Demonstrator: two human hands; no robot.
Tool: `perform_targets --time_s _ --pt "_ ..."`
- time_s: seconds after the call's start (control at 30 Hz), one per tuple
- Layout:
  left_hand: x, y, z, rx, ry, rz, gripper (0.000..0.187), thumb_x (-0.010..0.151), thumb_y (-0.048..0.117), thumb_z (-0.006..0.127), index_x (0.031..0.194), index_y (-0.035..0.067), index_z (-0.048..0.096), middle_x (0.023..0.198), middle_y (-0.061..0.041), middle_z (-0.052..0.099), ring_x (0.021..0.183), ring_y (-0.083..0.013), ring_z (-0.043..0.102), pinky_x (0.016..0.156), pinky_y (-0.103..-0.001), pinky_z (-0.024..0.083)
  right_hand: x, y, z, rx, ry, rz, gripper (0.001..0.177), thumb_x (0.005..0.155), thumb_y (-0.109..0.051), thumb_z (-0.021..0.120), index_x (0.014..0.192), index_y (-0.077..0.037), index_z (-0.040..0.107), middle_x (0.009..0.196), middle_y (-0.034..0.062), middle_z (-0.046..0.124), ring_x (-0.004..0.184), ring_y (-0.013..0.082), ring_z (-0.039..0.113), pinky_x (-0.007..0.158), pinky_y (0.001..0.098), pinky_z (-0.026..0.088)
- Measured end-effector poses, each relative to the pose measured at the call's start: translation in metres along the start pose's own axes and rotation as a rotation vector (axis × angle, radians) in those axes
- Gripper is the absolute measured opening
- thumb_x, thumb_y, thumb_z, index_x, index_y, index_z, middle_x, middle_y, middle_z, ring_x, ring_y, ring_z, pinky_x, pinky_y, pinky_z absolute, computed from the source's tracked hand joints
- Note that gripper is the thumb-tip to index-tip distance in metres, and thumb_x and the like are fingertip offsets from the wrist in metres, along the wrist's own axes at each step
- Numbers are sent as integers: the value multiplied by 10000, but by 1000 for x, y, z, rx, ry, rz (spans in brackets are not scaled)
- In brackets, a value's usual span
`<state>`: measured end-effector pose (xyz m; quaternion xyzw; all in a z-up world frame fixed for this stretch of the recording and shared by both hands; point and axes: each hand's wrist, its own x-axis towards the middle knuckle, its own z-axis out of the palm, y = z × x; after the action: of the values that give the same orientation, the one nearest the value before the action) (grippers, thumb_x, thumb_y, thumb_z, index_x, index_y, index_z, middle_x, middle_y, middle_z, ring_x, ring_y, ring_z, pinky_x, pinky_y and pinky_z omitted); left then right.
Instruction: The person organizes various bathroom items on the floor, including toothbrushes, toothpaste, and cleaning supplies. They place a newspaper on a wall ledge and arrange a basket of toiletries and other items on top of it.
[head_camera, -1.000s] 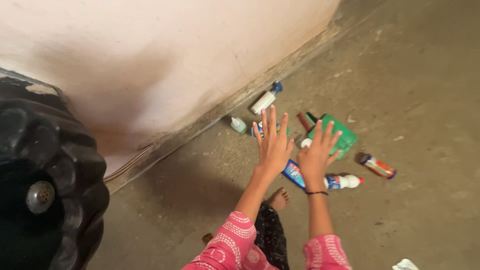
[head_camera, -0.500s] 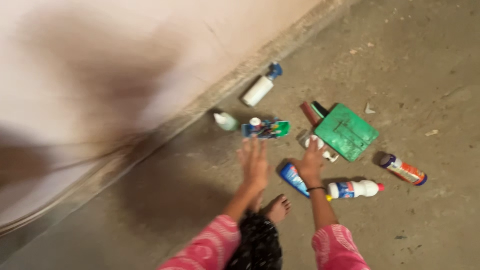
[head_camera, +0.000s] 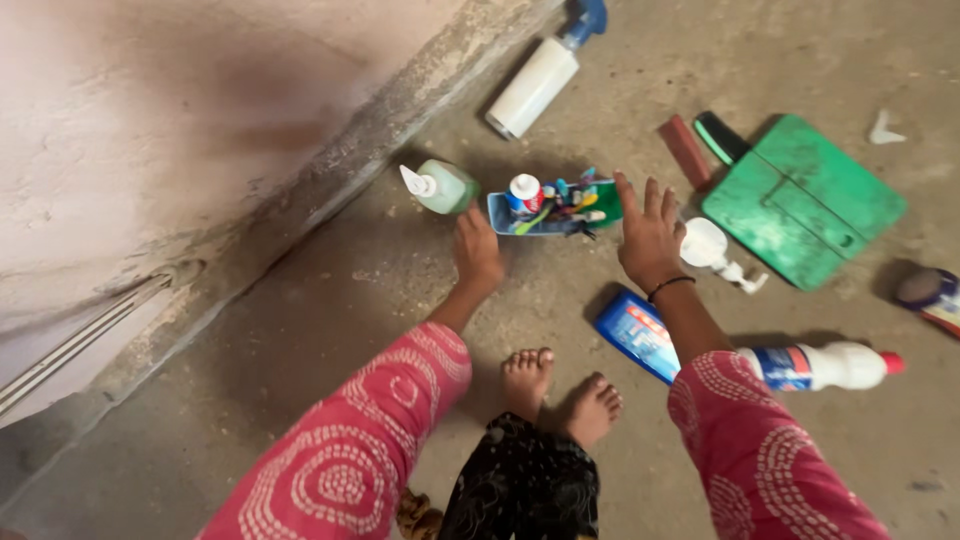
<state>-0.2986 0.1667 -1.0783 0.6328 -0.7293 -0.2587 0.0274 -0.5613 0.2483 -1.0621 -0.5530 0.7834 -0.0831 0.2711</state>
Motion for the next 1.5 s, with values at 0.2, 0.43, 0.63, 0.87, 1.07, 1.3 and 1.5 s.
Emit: perform_targets --time_s 0.2,0.43,0.63,0.87,1.07,1.3,1.5 --pt "56 -29 2 -293 -267 262 1289 618 57 876 1653 172 117 1383 -242 543 1307 -438 555 1081 -494 475 12 -9 54 140 198 49 1038 763 171 605 1650 -237 251 1481 364 383 1326 600 401 1095 619 392" --pt "44 -18 6 -34 -221 233 1030 632 157 914 1515 106 386 1450 -235 511 1298 -441 554 1046 -484 504 14 -22 56 360 367 58 800 787 197 599 1480 -145 395 1247 322 513 1166 544 529 962 560 456" --pt "12 1 -20 -218 -11 532 873 523 138 959 1278 2 543 1358 -285 544 1218 -504 541 974 -460 521 -26 -14 12 514 338 -75 956 629 67 885 1428 -160 411 1271 204 611 1153 482 580 965 508 496" --pt "-61 66 -90 -728 -93 268 786 569 154 987 1245 28 606 1138 -104 680 1062 -215 652 954 -348 536 -56 -20 -75 735 407 -107 1207 658 11 891 1616 -93 165 1521 218 454 1302 359 561 1034 417 514" --pt "-108 111 -170 -980 -86 54 867 550 44 957 1329 65 577 1221 -27 664 1143 -140 605 1002 -298 491 -91 -32 -148 695 492 -33 1327 683 -155 979 1625 -41 52 1592 255 324 1422 383 416 1156 451 379" --pt "-154 166 -277 -1142 -65 -64 910 527 -53 920 1350 138 580 1193 -30 677 1136 -169 626 973 -328 513 -119 -88 -231 1004 187 -121 1155 652 -132 935 1544 -19 210 1516 195 430 1409 297 427 1157 409 364" --pt "-192 194 -394 -1288 -12 133 867 626 -77 891 1391 92 518 1264 -50 665 1212 -172 613 1026 -335 508 -143 -188 -328 1166 309 -203 1081 610 -100 944 1434 -17 249 1367 134 486 1287 245 507 1064 373 459"
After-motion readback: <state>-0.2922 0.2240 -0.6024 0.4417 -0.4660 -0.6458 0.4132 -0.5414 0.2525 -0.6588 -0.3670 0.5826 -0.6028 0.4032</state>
